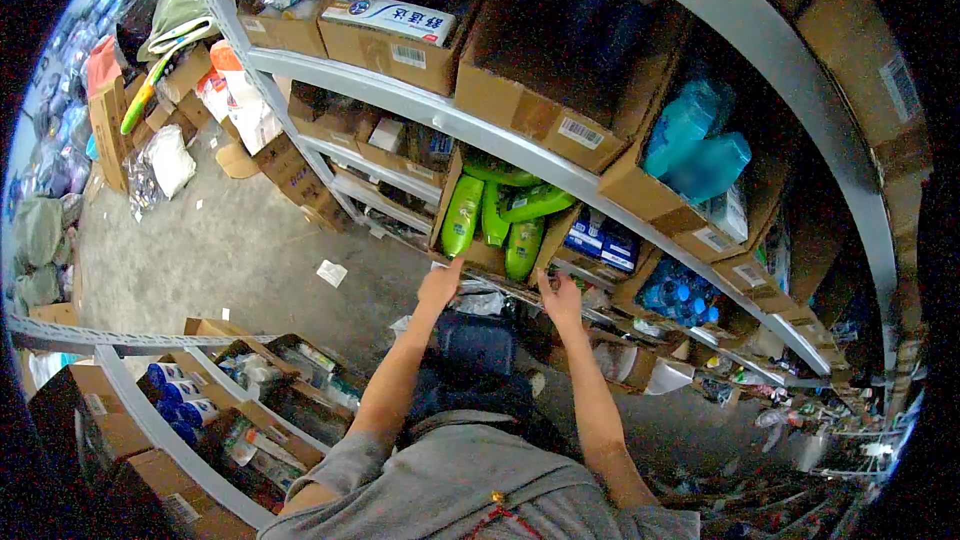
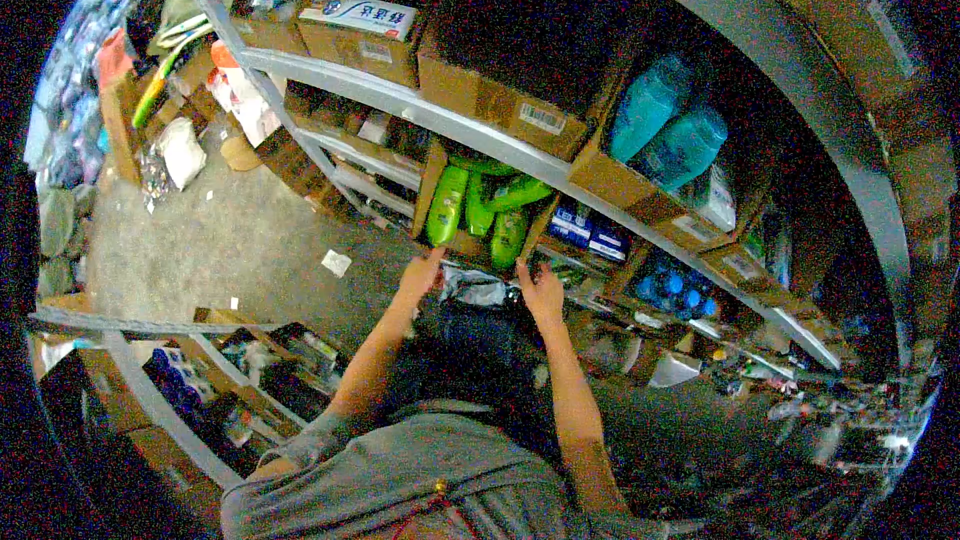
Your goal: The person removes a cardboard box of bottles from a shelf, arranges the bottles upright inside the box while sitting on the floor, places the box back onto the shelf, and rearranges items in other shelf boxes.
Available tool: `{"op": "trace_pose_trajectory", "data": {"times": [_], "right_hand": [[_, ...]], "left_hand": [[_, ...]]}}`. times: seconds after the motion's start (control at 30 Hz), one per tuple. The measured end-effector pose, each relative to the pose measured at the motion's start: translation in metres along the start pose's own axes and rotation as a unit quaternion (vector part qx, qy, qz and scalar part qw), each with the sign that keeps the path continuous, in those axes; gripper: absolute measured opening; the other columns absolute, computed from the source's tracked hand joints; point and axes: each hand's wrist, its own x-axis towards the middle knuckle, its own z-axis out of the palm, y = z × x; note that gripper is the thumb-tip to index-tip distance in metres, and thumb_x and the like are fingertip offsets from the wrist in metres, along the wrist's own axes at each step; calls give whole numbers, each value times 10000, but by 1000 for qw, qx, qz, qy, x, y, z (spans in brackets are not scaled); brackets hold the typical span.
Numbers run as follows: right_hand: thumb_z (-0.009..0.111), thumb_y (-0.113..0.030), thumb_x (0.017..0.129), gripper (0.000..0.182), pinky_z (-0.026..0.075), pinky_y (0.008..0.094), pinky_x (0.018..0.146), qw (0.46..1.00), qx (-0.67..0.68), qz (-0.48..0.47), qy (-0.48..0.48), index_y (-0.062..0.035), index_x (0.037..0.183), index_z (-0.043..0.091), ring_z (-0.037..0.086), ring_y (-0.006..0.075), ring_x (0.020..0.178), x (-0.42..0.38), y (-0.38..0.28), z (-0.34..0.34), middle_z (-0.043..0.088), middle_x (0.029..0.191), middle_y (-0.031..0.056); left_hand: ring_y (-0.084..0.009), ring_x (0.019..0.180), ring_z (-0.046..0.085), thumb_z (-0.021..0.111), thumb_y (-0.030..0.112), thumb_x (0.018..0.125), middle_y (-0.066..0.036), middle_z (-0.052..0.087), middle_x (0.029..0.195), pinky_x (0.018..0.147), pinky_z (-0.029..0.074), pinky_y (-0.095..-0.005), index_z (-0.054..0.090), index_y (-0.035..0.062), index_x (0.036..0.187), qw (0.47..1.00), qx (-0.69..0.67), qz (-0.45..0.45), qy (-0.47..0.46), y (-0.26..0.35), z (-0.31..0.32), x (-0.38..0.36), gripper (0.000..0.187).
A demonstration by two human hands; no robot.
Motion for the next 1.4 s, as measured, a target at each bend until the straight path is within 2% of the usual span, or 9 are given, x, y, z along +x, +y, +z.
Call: {"op": "trace_pose_trajectory", "data": {"times": [0.07,0.17,0.27,0.67,0.83,0.93,1.13,1.2,1.4], "right_hand": [[459,-438,677,461,392,382,484,965,-64,-159,200,20,709,492,505,328,538,1,-13,-6,502,538,175],[483,-397,675,413,400,384,489,967,-5,-146,210,14,715,492,507,326,535,11,-49,-33,509,554,180],[494,-342,673,355,418,379,521,964,-142,-103,200,6,744,496,511,332,560,41,-54,-43,519,595,188],[482,-293,660,334,423,386,589,932,-159,-184,269,21,773,504,511,333,639,94,-42,-37,522,685,202],[493,-108,622,256,389,394,513,967,-107,-189,132,77,790,439,464,372,583,86,-42,-47,467,628,254],[468,-51,620,167,387,391,472,943,-25,-259,207,75,727,446,461,377,529,59,-47,-46,468,578,237],[457,-35,611,165,380,394,467,963,-23,-238,123,76,733,441,463,381,553,31,-25,-34,473,615,244],[456,-37,606,160,375,398,460,939,-40,-289,183,75,718,441,461,383,543,21,-25,-32,470,592,241],[465,-72,607,153,394,403,530,981,-101,-148,69,69,666,454,487,362,589,-18,-27,-40,474,600,254]], "left_hand": [[-314,592,522,380,493,690,-170,529,628,563,404,-377,493,-21,668,932,279,-11,230,29,-16,-28,527],[-307,614,523,420,483,677,-160,530,632,551,407,-375,490,9,684,893,286,100,334,75,-47,-41,480],[-303,594,525,450,449,673,-162,523,612,529,412,-381,490,23,703,833,320,274,358,107,-61,-14,429],[-293,584,527,486,322,659,-155,527,577,535,428,-369,535,17,568,821,411,299,261,150,-68,68,321],[-320,555,518,411,322,688,-180,524,597,516,426,-395,536,-3,597,793,444,354,219,147,-71,52,360],[-328,544,512,412,307,691,-195,510,571,507,420,-399,528,-12,598,808,461,323,173,139,-75,34,352],[-303,544,510,465,264,662,-169,514,572,516,409,-385,533,-9,556,822,428,324,187,113,-76,-6,300],[-300,534,509,455,267,664,-159,510,549,509,407,-384,527,-4,541,814,469,291,180,107,-75,-19,307],[-301,526,510,438,280,675,-146,519,549,529,408,-381,540,15,547,810,505,269,128,99,-79,-64,311]]}}
